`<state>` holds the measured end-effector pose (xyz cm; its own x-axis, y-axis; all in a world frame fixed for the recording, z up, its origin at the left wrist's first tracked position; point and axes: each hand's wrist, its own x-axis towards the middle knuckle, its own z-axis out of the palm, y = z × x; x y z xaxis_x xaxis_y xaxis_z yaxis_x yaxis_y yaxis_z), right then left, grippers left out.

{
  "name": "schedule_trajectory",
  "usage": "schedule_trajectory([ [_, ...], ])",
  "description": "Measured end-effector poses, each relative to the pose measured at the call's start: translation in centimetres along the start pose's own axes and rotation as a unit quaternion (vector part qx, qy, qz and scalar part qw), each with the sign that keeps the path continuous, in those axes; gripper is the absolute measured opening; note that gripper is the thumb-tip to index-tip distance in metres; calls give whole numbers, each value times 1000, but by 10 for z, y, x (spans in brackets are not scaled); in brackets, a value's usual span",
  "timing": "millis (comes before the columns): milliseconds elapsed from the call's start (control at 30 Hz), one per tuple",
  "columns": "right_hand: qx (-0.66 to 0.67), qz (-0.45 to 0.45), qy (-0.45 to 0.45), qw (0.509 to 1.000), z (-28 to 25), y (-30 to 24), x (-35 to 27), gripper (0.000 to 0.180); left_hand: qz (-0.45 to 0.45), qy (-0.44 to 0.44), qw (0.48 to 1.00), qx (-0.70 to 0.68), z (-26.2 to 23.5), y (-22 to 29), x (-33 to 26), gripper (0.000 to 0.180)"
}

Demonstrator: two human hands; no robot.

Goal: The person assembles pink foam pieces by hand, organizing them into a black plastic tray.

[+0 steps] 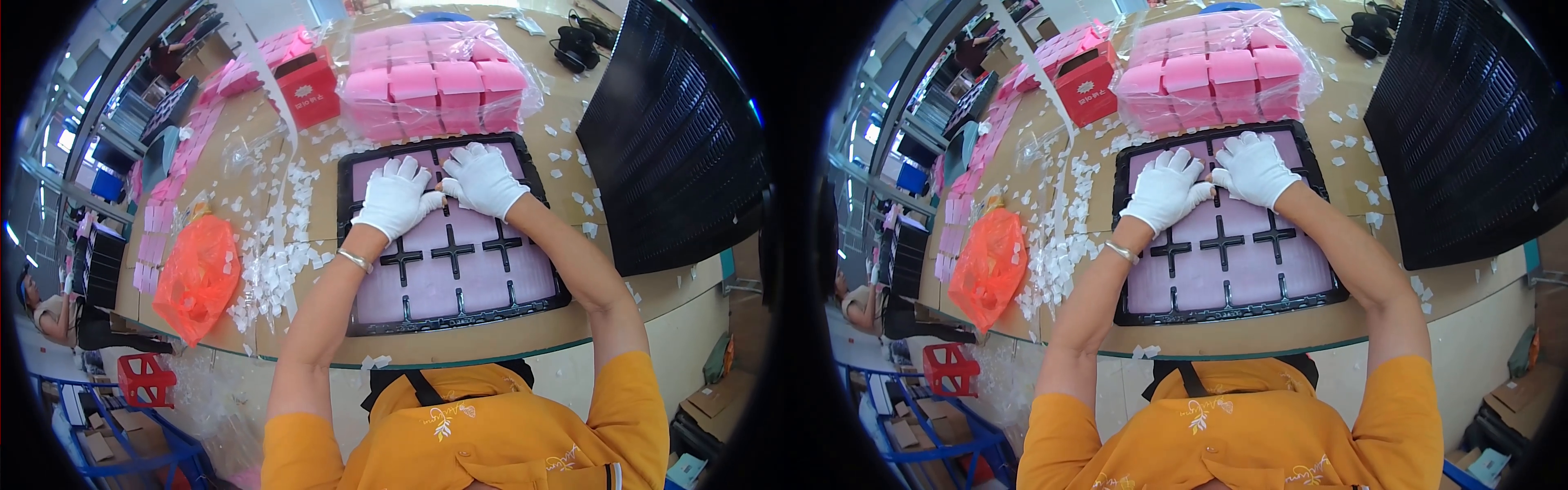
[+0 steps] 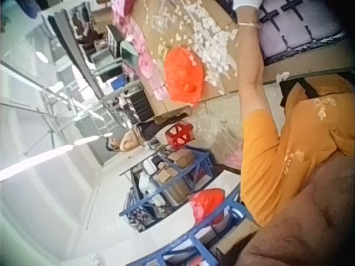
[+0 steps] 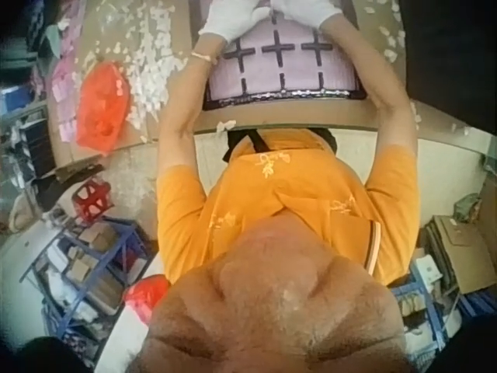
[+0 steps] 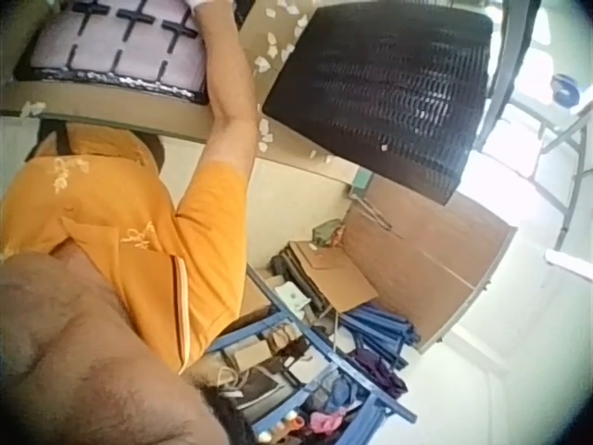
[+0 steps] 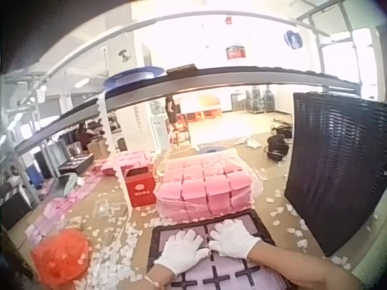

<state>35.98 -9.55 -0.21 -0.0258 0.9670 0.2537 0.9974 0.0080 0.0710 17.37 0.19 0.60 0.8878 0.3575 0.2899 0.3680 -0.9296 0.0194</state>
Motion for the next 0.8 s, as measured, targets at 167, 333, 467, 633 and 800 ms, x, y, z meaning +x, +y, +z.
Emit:
schedule_trajectory([
  [167,-16,-1,134,991,-37,31,-11,30,-94,88,988,-81,-41,-39,-20,23],
  [333,20,-77,110,991,-41,22,-26,33,21,53,998,4,-30,-54,-39,35],
  [467,40,-108,88,989,-17,9,-13,34,33,0,998,49,-12,-42,-19,38],
  [633,34,-113,10,993,-18,7,-8,30,19,-40,997,55,-8,-38,-13,32],
  [800,169,160,177,956,-57,44,-45,26,-103,205,968,-105,-30,-71,-46,31],
])
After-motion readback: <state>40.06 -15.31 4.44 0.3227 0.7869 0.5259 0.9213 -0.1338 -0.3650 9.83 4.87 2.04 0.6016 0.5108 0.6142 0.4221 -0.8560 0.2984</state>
